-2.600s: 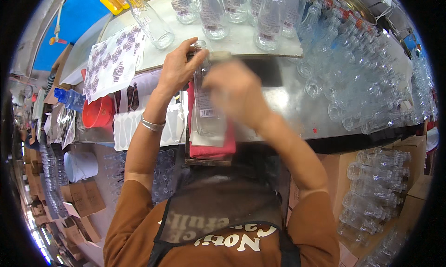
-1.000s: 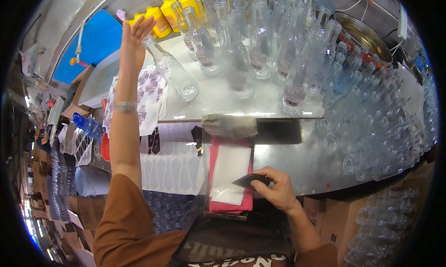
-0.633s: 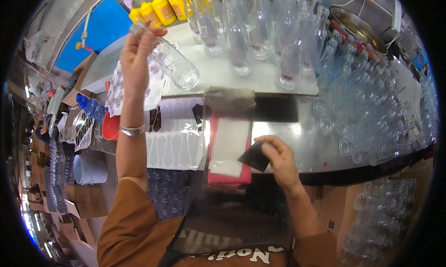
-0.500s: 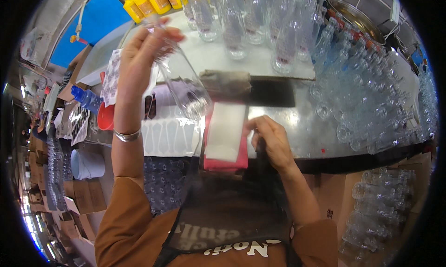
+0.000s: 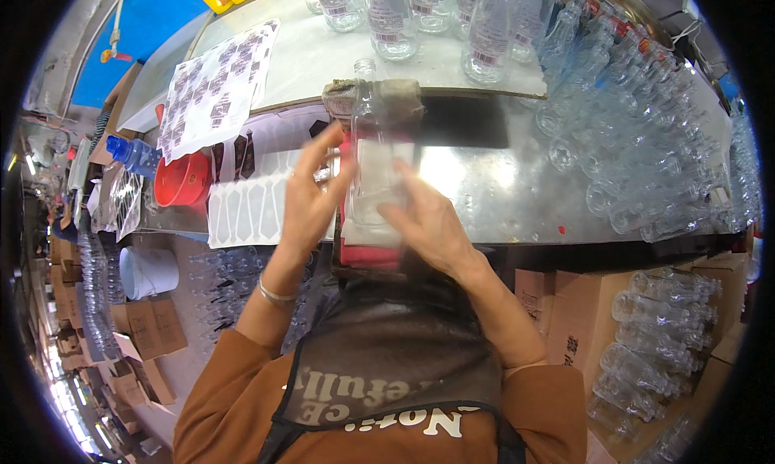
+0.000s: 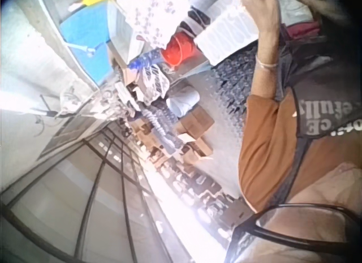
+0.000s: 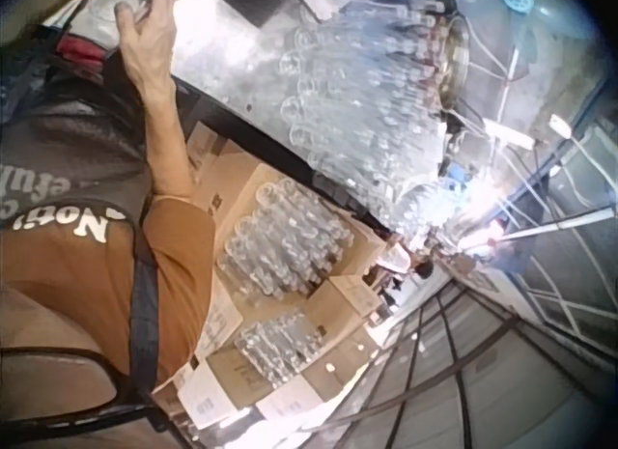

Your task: The person applies labels to clear plastic bottles one at a time. They pick up a bottle, place a label on it, smooth it with a black card, and set the bottle aside. The process repeats for multiple bottles.

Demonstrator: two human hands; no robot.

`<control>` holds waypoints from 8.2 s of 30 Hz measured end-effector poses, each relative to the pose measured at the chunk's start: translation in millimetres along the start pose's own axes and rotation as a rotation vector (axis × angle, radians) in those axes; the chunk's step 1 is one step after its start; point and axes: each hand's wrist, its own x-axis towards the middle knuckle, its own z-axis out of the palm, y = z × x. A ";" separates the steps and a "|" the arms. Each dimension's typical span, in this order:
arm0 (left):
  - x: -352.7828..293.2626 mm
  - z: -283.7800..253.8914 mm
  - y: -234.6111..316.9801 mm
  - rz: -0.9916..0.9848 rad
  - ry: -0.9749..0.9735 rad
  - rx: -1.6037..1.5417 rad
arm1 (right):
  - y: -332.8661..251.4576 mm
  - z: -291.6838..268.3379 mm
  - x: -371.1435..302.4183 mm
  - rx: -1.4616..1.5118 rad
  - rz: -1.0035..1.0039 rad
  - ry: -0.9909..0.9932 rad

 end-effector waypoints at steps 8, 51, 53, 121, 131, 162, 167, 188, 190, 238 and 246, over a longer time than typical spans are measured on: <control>-24.8 5.9 -7.7 -0.154 -0.130 -0.229 | -12.8 -2.6 1.4 -0.174 0.021 -0.044; 21.6 -43.2 16.3 0.232 -0.125 -0.004 | 17.1 -54.0 -25.8 0.036 0.140 0.113; 27.8 -29.6 23.5 0.523 -0.190 0.223 | 17.1 -55.6 -25.4 0.009 0.125 0.100; -22.0 3.2 -16.2 -0.248 -0.227 -0.366 | 0.9 -14.9 22.7 0.339 0.213 -0.112; -20.2 2.1 -19.5 -0.267 -0.247 -0.452 | -14.4 -8.6 21.8 0.089 0.151 -0.057; 3.0 1.0 -21.0 -0.332 -0.164 -0.496 | 10.3 -39.3 29.4 0.531 0.291 -0.017; 36.8 13.2 -12.6 -0.341 -0.102 -0.452 | 42.6 -45.6 38.1 0.884 0.438 0.305; 52.2 23.9 -15.3 -0.461 -0.044 -0.425 | 75.3 -31.7 36.1 0.894 0.393 0.398; 51.5 23.1 -16.7 -0.462 -0.040 -0.434 | 60.8 -34.3 35.1 0.856 0.317 0.373; 45.7 37.6 -19.9 -0.419 0.028 -0.452 | -38.9 -32.2 119.9 -0.312 -0.466 0.387; 66.5 34.3 -30.8 -0.511 -0.010 -0.345 | -14.7 -45.6 98.2 0.389 -0.154 0.351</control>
